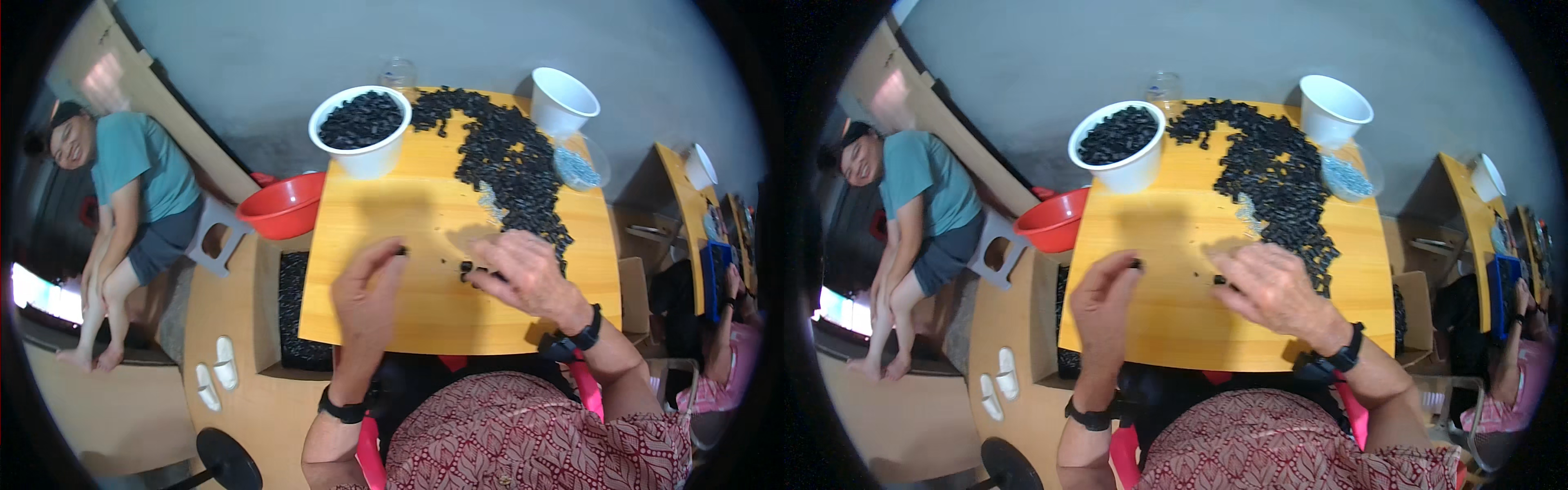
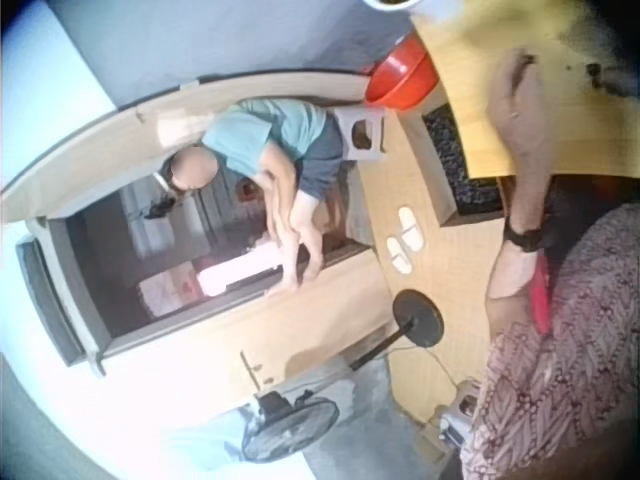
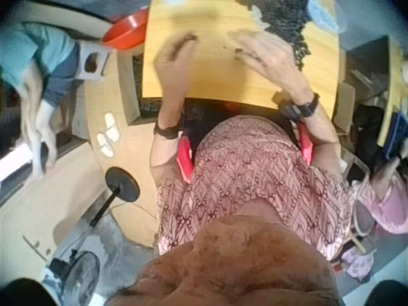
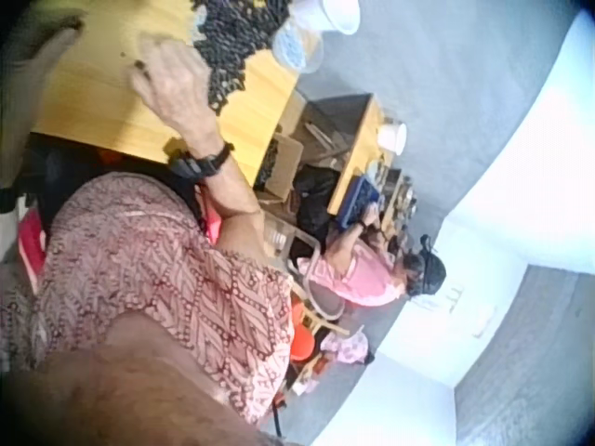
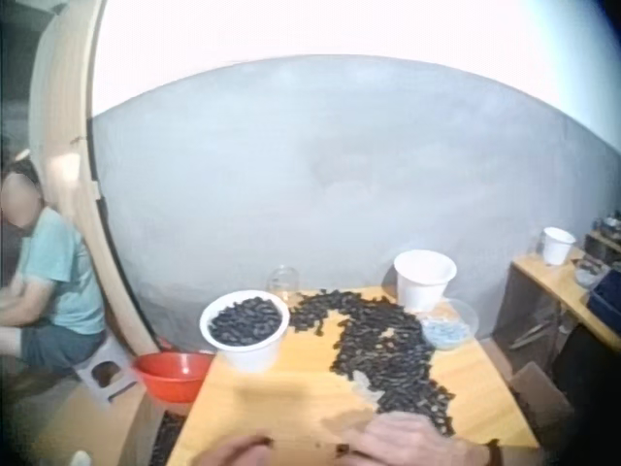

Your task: The person picks up a black plastic piece and a metal pin by hand, inserts the pin into the piece, and places the assembled unit onto the table, repeating the process several times.

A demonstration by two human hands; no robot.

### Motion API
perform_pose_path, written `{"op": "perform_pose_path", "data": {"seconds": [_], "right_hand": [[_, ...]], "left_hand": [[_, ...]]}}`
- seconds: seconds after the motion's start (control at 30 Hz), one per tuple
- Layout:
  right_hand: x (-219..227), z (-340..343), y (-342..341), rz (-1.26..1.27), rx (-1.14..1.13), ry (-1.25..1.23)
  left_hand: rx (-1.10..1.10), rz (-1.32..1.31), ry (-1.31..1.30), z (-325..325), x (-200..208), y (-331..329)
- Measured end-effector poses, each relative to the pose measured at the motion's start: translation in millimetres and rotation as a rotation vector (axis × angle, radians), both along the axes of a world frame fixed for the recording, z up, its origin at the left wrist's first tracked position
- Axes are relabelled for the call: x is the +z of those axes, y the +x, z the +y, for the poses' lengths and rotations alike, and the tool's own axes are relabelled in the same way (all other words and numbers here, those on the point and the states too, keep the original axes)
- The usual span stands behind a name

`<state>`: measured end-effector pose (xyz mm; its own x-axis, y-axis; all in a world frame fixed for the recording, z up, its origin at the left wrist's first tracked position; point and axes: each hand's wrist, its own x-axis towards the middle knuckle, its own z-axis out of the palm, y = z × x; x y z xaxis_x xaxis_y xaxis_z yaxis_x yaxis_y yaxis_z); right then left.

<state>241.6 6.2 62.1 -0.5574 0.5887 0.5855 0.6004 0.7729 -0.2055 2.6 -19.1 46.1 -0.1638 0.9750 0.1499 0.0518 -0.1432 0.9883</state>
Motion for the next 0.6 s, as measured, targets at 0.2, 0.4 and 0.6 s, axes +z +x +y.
{"op": "perform_pose_path", "data": {"seconds": [0.2,0.4,0.6], "right_hand": [[1.0,14.5,32.9,-0.037,-0.117,0.056],[-8.9,18.9,52.5,-0.063,-0.182,-0.013],[-20.5,15.6,58.4,-0.092,-0.189,-0.081]], "left_hand": [[0.491,0.364,0.03,-26.0,-12.3,-126.0],[0.339,0.12,-0.06,-31.9,-27.5,-106.6],[-0.128,0.237,-0.108,-18.7,-16.4,-19.3]]}}
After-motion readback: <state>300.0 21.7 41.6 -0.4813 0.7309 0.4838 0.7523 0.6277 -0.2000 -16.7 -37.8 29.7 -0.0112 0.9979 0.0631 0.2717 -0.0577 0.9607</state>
